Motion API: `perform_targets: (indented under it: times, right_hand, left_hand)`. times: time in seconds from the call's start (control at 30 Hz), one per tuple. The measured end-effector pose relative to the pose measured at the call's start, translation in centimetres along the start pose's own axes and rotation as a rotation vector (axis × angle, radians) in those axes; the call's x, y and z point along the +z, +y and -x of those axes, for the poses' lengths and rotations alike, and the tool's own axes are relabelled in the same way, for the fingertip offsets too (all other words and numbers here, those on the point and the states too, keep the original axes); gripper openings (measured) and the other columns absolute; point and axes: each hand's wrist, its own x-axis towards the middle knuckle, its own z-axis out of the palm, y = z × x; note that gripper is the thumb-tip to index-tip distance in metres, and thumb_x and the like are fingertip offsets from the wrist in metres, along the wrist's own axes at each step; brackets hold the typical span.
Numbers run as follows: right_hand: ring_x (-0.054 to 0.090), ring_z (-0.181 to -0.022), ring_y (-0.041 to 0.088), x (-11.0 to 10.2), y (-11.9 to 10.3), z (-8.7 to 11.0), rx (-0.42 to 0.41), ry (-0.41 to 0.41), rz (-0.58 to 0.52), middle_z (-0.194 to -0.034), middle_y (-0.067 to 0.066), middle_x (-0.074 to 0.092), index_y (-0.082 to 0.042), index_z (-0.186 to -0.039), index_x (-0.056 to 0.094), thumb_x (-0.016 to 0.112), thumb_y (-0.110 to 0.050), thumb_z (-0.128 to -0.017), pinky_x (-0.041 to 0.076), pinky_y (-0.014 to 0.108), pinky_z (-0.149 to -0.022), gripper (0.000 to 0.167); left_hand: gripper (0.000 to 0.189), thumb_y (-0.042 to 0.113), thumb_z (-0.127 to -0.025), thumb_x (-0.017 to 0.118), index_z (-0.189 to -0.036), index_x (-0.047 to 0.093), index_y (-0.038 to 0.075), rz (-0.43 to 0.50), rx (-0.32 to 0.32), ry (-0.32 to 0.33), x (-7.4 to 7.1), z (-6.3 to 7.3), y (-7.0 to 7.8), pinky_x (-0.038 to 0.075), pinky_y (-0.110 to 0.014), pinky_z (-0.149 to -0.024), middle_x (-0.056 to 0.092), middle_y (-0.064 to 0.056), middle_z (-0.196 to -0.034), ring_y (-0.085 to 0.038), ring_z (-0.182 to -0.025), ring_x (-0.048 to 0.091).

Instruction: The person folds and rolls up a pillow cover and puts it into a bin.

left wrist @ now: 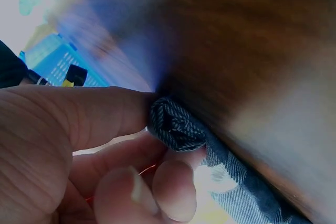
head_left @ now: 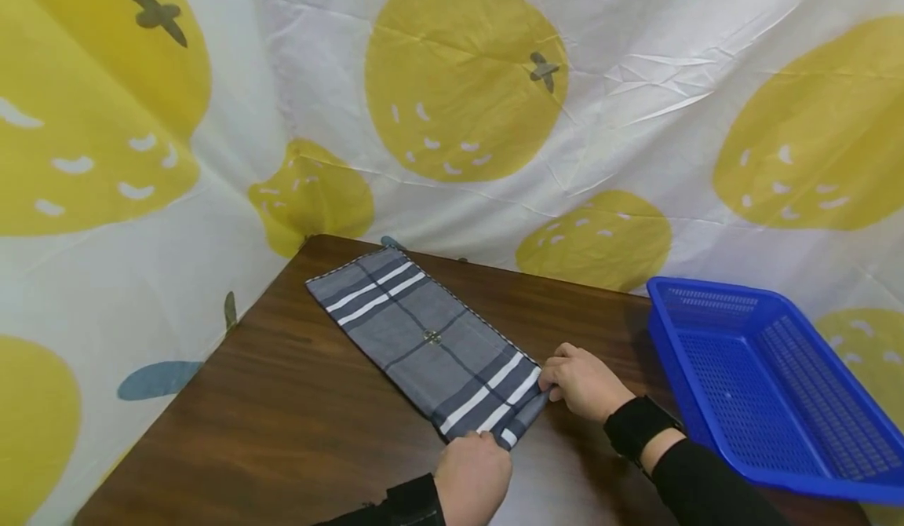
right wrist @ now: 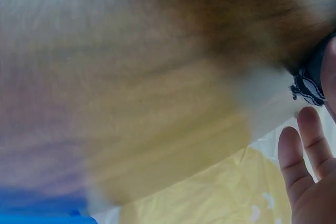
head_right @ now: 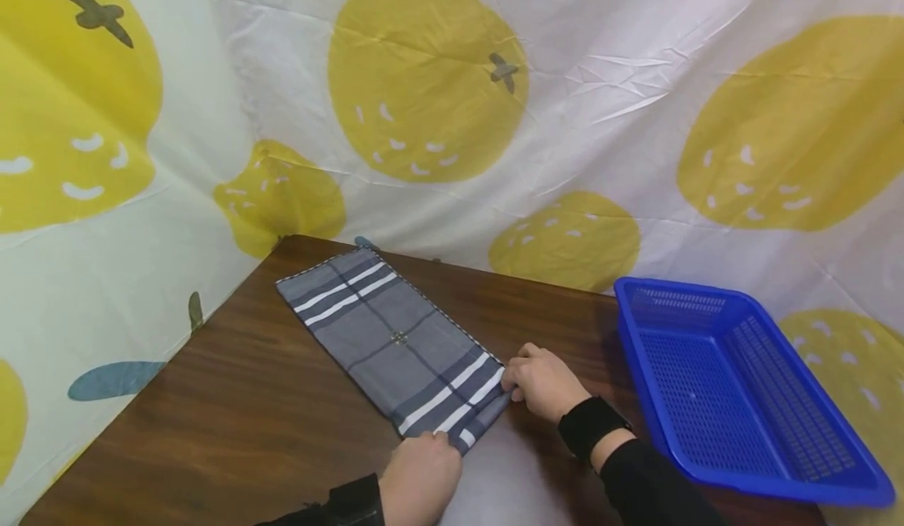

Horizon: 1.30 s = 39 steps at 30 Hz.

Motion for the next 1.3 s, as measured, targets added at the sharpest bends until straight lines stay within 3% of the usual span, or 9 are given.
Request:
perform_targets:
  times: [0.13, 0.23, 0.4, 0.5, 0.7, 0.93, 1.07, 1.2, 1.3]
  right_hand:
    - [0.056, -0.088, 0.017, -0.5, -0.1, -0.1, -0.040, -0.021, 0.034, -0.081, -0.011, 0.069, -0.020, -0.080, 0.070, 0.085, 0.004, -0.076, 0.050, 0.034, -0.078, 0.029]
    - [0.053, -0.084, 0.015, -1.4, -0.2, -0.5, -0.002, -0.125, 0.011, -0.076, -0.014, 0.065, -0.023, -0.077, 0.069, 0.083, 0.002, -0.076, 0.046, 0.032, -0.073, 0.029]
    - [0.054, -0.073, 0.010, -2.7, -0.2, -2.5, 0.212, -0.368, -0.178, -0.075, -0.010, 0.065, -0.020, -0.077, 0.074, 0.086, 0.004, -0.075, 0.049, 0.029, -0.068, 0.027]
    - [0.055, -0.069, 0.009, -2.7, 0.0, -4.0, 0.336, -0.453, -0.268, -0.073, -0.008, 0.066, -0.017, -0.073, 0.075, 0.089, 0.005, -0.073, 0.050, 0.028, -0.065, 0.027]
    - [0.052, -0.060, 0.011, -2.3, 0.0, -5.5, 0.405, -0.491, -0.244, -0.060, -0.009, 0.060, -0.016, -0.060, 0.069, 0.092, 0.009, -0.062, 0.043, 0.025, -0.057, 0.034]
    - [0.050, -0.059, 0.013, -2.7, -0.5, -6.4, 0.442, -0.515, -0.171, -0.060, -0.007, 0.055, -0.015, -0.058, 0.066, 0.092, 0.010, -0.061, 0.039, 0.027, -0.055, 0.036]
    - [0.051, -0.061, 0.013, -2.7, -0.5, -6.3, 0.439, -0.531, -0.178, -0.062, -0.007, 0.057, -0.015, -0.060, 0.066, 0.093, 0.009, -0.062, 0.040, 0.027, -0.057, 0.036]
    - [0.052, -0.062, 0.012, -2.6, -0.4, -6.2, 0.426, -0.538, -0.191, -0.063, -0.007, 0.058, -0.014, -0.061, 0.067, 0.093, 0.009, -0.062, 0.042, 0.026, -0.058, 0.035]
    - [0.052, -0.062, 0.012, -2.5, -0.4, -6.1, 0.420, -0.537, -0.197, -0.063, -0.007, 0.057, -0.014, -0.061, 0.067, 0.093, 0.009, -0.062, 0.042, 0.026, -0.058, 0.034]
  left_hand:
    - [0.017, 0.024, -0.084, 0.081, -0.070, 0.077, 0.016, -0.027, 0.019, 0.028, 0.0, 0.0, 0.3, 0.054, -0.033, -0.046, 0.066, -0.002, -0.070, -0.012, -0.060, 0.058]
    - [0.018, 0.024, -0.084, 0.080, -0.068, 0.076, 0.017, -0.040, 0.010, 0.049, 0.1, 0.0, 0.6, 0.053, -0.033, -0.045, 0.065, -0.001, -0.068, -0.012, -0.059, 0.057]
    - [0.017, 0.023, -0.083, 0.082, -0.069, 0.076, 0.016, -0.025, 0.010, 0.033, 0.1, 0.0, 0.6, 0.053, -0.032, -0.045, 0.066, -0.001, -0.068, -0.011, -0.059, 0.058]
    - [0.016, 0.023, -0.081, 0.083, -0.068, 0.076, 0.017, -0.006, 0.023, 0.024, 0.0, 0.1, 0.6, 0.053, -0.032, -0.046, 0.066, -0.001, -0.068, -0.011, -0.059, 0.058]
    - [0.017, 0.022, -0.081, 0.082, -0.066, 0.075, 0.019, 0.005, 0.026, 0.037, 0.0, 0.2, 0.8, 0.051, -0.031, -0.046, 0.065, 0.001, -0.066, -0.011, -0.058, 0.058]
    - [0.030, 0.017, -0.078, 0.083, -0.056, 0.062, 0.021, 0.053, -0.007, 0.097, 0.1, -0.2, -0.2, 0.049, -0.032, -0.041, 0.063, 0.004, -0.057, -0.011, -0.053, 0.060]
    - [0.035, 0.023, -0.082, 0.084, -0.056, 0.061, 0.019, 0.241, -0.021, -0.013, 0.9, -0.9, -1.9, 0.048, -0.035, -0.042, 0.065, 0.003, -0.058, -0.014, -0.053, 0.063]
    - [0.035, 0.034, -0.087, 0.083, -0.061, 0.063, 0.023, 0.412, -0.086, -0.171, 4.7, -2.0, -3.1, 0.049, -0.037, -0.047, 0.065, 0.006, -0.061, -0.013, -0.057, 0.064]
    - [0.034, 0.036, -0.088, 0.082, -0.062, 0.062, 0.028, 0.487, -0.122, -0.225, 7.3, -2.5, -3.7, 0.047, -0.033, -0.049, 0.061, 0.012, -0.061, -0.008, -0.056, 0.059]
